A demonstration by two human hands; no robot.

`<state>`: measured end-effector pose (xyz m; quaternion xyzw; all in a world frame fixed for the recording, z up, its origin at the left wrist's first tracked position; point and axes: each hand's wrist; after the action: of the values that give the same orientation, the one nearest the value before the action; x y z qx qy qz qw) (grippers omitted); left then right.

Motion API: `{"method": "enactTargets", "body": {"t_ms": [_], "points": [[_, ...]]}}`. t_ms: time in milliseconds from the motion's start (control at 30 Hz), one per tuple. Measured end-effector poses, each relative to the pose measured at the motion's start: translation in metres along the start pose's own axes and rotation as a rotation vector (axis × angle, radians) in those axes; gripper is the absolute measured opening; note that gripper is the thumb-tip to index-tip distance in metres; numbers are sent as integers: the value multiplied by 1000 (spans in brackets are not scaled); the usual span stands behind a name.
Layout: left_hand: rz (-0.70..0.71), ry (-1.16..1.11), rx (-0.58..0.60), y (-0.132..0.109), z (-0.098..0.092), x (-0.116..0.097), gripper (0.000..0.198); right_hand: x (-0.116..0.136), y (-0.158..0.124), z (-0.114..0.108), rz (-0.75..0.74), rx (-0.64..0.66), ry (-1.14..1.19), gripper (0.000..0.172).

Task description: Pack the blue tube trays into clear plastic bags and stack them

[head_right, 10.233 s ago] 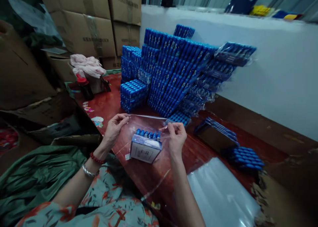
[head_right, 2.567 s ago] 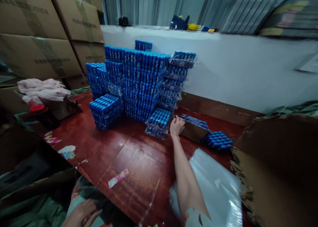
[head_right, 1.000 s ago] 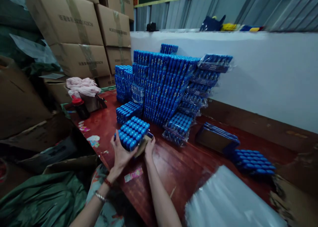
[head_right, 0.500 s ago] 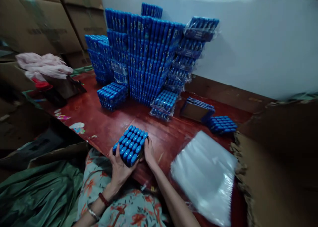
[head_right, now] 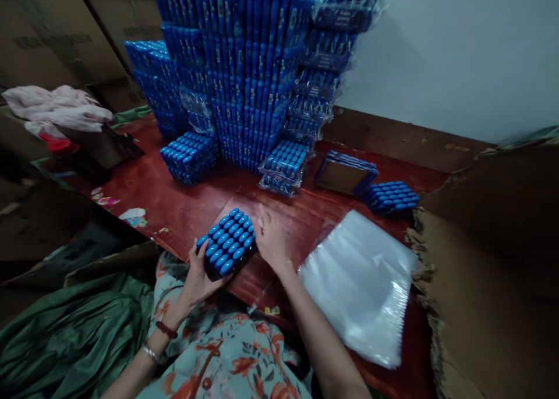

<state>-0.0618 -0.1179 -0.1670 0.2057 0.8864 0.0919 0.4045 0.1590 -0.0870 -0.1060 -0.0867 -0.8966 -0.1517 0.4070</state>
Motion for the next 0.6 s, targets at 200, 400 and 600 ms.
{"method": "enactTargets", "body": {"t_ms": [200, 400, 600], "points": [[-27, 58, 37, 5, 5, 8, 105, 48, 10, 47, -256, 286, -473, 58], [-91, 144, 111, 4, -8, 4, 100, 50, 4, 63, -290, 182, -439, 56], [-87, -116, 140, 61, -37, -11, 71, -4, -19, -14, -170, -160, -116, 32]]}}
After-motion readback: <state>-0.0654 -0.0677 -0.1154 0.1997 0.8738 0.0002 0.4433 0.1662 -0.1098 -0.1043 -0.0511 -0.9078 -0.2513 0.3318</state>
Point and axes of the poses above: each hand's wrist, its own y-axis towards the middle knuckle, its own z-axis out of the palm, x = y × z, and after that the axes turned 5 degrees about -y, right-handed
